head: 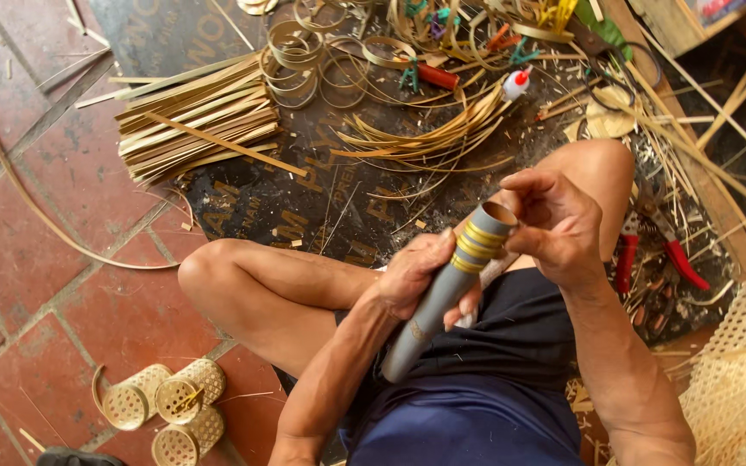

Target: The person sits on the floor and wraps thin bamboo strips around a gray cylindrical mold, bending them into rings. They apply glue from a squeeze bottle to join the strip ends, press the joints, and use plastic clips to hold the formed bamboo rings while they set.

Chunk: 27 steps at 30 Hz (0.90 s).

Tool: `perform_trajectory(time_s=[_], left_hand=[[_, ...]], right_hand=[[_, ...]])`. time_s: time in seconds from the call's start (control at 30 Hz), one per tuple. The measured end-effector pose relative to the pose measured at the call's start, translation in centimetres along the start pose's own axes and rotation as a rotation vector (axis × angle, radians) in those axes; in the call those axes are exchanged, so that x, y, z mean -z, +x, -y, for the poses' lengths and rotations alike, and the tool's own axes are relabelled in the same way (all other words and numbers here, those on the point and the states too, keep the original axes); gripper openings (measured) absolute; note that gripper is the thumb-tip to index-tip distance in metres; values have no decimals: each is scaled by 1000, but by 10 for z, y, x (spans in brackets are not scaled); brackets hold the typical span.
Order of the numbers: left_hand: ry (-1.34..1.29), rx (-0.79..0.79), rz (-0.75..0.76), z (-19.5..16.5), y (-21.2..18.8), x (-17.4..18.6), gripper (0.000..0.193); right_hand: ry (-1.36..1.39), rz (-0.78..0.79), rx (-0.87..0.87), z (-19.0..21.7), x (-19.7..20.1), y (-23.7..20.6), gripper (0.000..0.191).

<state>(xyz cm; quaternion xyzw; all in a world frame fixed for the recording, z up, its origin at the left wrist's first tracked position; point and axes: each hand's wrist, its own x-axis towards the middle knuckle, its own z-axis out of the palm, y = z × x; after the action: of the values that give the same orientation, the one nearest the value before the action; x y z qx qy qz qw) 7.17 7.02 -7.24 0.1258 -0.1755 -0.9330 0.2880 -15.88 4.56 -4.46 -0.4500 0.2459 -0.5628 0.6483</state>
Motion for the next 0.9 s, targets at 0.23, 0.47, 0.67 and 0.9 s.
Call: perform_trajectory(time_s=[0.23,0.47,0.67,0.9], left_hand=[[-609,275,775,49,30,7,65],[-763,152,1128,57,45,-17,55],[-77,-117,-376,-27,-14,-4,56],[507,-542,-787,-73,-49,45,56]], right_hand=[[167,423,117,6,-25,25,54],[220,578,134,-13,-50,55,48],[-39,63,36,-19,-83,82,54],[-1002,301,335,-56,-70,89,22]])
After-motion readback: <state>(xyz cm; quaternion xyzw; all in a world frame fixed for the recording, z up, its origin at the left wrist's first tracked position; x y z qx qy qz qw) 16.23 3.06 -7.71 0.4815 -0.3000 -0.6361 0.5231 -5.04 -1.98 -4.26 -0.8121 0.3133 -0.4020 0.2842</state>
